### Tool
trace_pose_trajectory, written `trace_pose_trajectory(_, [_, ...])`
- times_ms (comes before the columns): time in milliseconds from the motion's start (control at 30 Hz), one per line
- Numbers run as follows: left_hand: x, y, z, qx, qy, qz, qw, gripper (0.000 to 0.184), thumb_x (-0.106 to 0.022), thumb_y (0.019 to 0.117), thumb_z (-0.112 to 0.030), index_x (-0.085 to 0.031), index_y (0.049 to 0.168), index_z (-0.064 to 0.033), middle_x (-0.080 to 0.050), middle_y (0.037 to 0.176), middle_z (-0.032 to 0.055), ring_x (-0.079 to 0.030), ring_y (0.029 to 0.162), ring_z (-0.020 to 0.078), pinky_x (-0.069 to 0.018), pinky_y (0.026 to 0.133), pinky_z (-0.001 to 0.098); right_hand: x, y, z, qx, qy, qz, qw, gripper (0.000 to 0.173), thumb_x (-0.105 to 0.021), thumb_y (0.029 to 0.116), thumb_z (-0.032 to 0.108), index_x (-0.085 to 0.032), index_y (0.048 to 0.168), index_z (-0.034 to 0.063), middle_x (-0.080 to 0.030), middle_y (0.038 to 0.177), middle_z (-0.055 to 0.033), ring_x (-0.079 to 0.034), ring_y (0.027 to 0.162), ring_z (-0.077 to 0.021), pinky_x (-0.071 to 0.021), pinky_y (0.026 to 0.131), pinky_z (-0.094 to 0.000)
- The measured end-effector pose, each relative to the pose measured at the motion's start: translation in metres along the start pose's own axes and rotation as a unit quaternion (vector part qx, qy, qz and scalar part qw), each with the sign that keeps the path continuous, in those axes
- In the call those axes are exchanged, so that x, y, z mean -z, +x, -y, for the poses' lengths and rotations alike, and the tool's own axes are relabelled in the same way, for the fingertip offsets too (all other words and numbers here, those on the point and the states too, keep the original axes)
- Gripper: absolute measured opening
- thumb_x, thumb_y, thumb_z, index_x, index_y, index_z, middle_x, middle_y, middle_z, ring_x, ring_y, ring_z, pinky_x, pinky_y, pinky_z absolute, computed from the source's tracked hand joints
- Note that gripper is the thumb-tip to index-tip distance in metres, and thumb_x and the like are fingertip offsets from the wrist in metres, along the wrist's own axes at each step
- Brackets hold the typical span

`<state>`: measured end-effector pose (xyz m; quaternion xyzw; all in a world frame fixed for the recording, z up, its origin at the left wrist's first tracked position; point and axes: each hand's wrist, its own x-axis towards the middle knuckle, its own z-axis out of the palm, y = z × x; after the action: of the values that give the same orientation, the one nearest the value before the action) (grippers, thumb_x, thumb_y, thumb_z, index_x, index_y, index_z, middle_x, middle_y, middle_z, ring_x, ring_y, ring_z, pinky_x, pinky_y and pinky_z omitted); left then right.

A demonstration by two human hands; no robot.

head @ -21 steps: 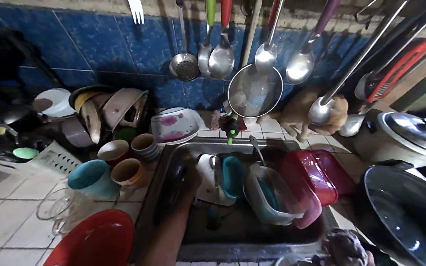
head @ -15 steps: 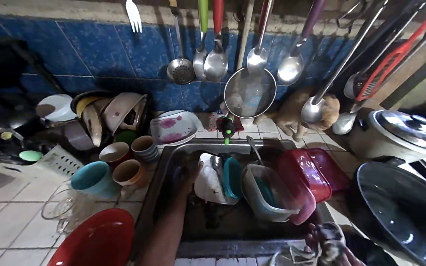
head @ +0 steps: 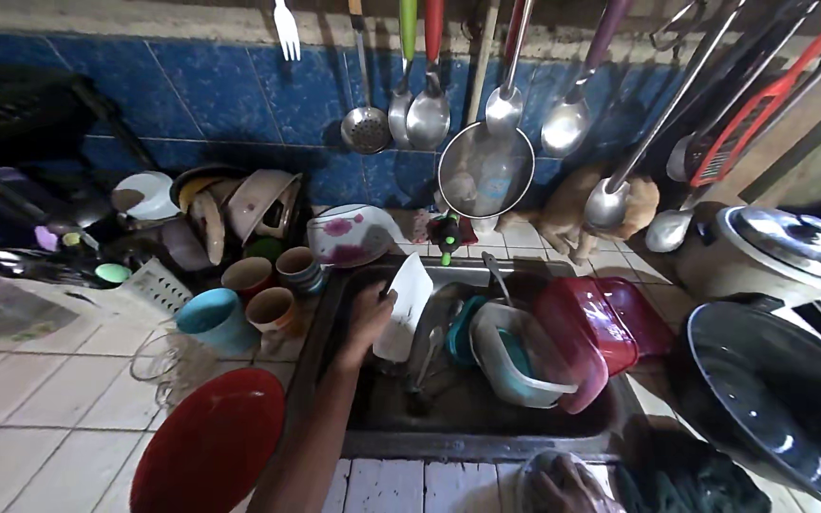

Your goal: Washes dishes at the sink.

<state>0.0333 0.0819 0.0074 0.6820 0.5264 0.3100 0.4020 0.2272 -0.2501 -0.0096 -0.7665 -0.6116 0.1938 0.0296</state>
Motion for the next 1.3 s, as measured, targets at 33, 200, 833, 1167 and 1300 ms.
trace_pose_trajectory(33, [0.004, -0.008, 0.002, 0.007, -0.056, -0.021, 0.998, 0.034, -0.056, 0.1051, -0.018, -0.063, 0.131, 0.0035, -0.065, 0.127, 0.0222, -0.062, 0.119, 0.0272, -0.0472, 0.106, 0.0449, -0.003, 0.000, 0.001, 0.001, -0.001, 0.008, 1.000, 0.033, -0.062, 0.0995, 0.022, -0.070, 0.126, 0.0032, -0.061, 0.127, -0.0338, -0.062, 0.113, -0.0539, -0.0546, 0.083, -0.0657])
trace_pose_trajectory(200, [0.003, -0.049, 0.016, 0.120, -0.385, -0.047, 0.914, 0.036, -0.051, 0.1076, -0.019, -0.051, 0.138, 0.0000, -0.066, 0.119, 0.0152, -0.068, 0.100, 0.0168, -0.0587, 0.085, 0.0349, 0.014, 0.007, -0.008, -0.022, 0.062, 0.022, 0.998, 0.039, -0.069, 0.0951, 0.025, -0.066, 0.123, -0.0024, -0.067, 0.116, -0.0304, -0.067, 0.103, -0.0502, -0.0535, 0.084, -0.0678])
trace_pose_trajectory(833, [-0.029, -0.097, 0.017, 0.094, -0.378, -0.141, 0.910, 0.047, -0.043, 0.1101, -0.018, -0.039, 0.153, -0.0012, -0.056, 0.141, 0.0210, -0.060, 0.121, 0.0235, -0.0515, 0.102, 0.0408, -0.017, 0.184, 0.132, 0.215, 0.201, -0.187, 0.937, 0.048, -0.056, 0.1036, 0.025, -0.056, 0.142, -0.0043, -0.043, 0.157, -0.0245, -0.039, 0.148, -0.0385, -0.0344, 0.122, -0.0491])
trace_pose_trajectory(1167, [-0.026, -0.106, 0.011, 0.107, -0.395, -0.086, 0.908, 0.059, -0.055, 0.0954, 0.005, -0.041, 0.152, -0.0018, -0.057, 0.138, 0.0202, -0.063, 0.114, 0.0220, -0.0551, 0.094, 0.0381, 0.015, 0.241, 0.134, 0.164, 0.206, -0.255, 0.930, 0.037, -0.049, 0.1043, 0.011, -0.060, 0.135, -0.0078, -0.049, 0.150, -0.0286, -0.045, 0.144, -0.0406, -0.0364, 0.120, -0.0473])
trace_pose_trajectory(1300, [-0.026, -0.099, 0.024, 0.093, -0.413, -0.085, 0.902, 0.062, -0.056, 0.0927, 0.010, -0.040, 0.152, -0.0014, -0.058, 0.137, 0.0186, -0.064, 0.113, 0.0201, -0.0562, 0.092, 0.0352, 0.010, 0.241, 0.142, 0.222, 0.236, -0.226, 0.919, 0.033, -0.053, 0.1020, 0.008, -0.066, 0.129, -0.0061, -0.056, 0.144, -0.0254, -0.049, 0.140, -0.0379, -0.0371, 0.120, -0.0462])
